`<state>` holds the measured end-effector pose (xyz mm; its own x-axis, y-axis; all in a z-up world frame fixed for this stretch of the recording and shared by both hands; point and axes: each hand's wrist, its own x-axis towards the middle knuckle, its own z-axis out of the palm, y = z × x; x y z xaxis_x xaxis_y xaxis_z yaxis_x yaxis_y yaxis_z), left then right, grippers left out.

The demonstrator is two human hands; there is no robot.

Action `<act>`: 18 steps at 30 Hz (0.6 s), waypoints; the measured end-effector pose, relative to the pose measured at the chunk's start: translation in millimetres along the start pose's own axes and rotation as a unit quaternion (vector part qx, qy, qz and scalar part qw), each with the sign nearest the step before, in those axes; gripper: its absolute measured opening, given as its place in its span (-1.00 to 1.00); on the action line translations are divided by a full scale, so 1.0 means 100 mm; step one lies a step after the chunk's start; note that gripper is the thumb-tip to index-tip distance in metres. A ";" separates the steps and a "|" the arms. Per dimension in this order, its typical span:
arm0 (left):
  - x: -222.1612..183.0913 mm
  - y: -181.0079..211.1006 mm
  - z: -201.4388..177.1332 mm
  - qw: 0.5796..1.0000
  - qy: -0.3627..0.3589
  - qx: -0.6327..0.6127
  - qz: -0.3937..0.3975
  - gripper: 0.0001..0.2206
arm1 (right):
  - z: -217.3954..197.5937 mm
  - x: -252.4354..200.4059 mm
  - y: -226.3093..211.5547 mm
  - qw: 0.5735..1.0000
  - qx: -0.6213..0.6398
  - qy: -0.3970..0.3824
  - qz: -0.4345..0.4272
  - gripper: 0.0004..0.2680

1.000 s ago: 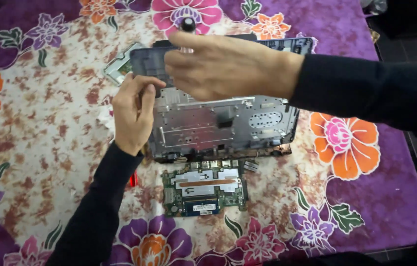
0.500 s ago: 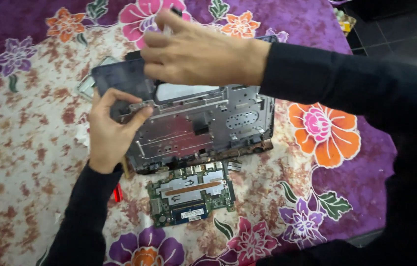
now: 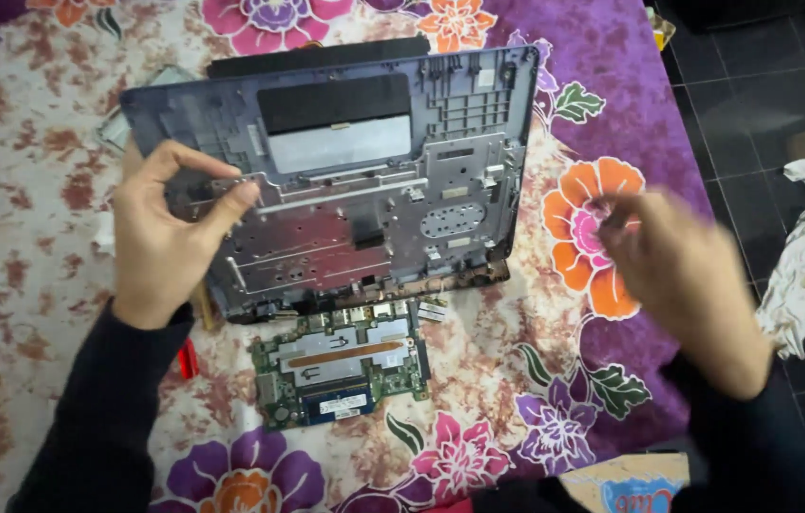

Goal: Disassembling the internal frame and keyboard assembly of a laptop using a screwdriver and manual prying.

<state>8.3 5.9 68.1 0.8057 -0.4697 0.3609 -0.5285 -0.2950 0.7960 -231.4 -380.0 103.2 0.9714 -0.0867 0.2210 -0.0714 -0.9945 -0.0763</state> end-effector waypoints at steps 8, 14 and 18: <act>-0.03 -0.13 0.11 0.989 0.040 0.125 0.072 -0.77 | 0.36 -0.38 -0.21 0.998 -0.033 0.041 0.031 -0.85; 0.00 -0.17 0.13 0.988 0.057 0.127 0.062 -0.72 | 0.34 -0.31 -0.26 0.995 -0.093 0.036 0.006 -0.87; 0.03 -0.22 0.15 0.991 0.056 0.107 0.054 -0.72 | 0.32 -0.26 -0.32 0.991 -0.131 0.004 -0.005 -0.86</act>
<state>18.4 -1.2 44.3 0.7599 -0.4165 0.4991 -0.6480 -0.4236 0.6330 -247.5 -344.2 69.0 0.9704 -0.0770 0.2289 -0.1201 -0.9761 0.1810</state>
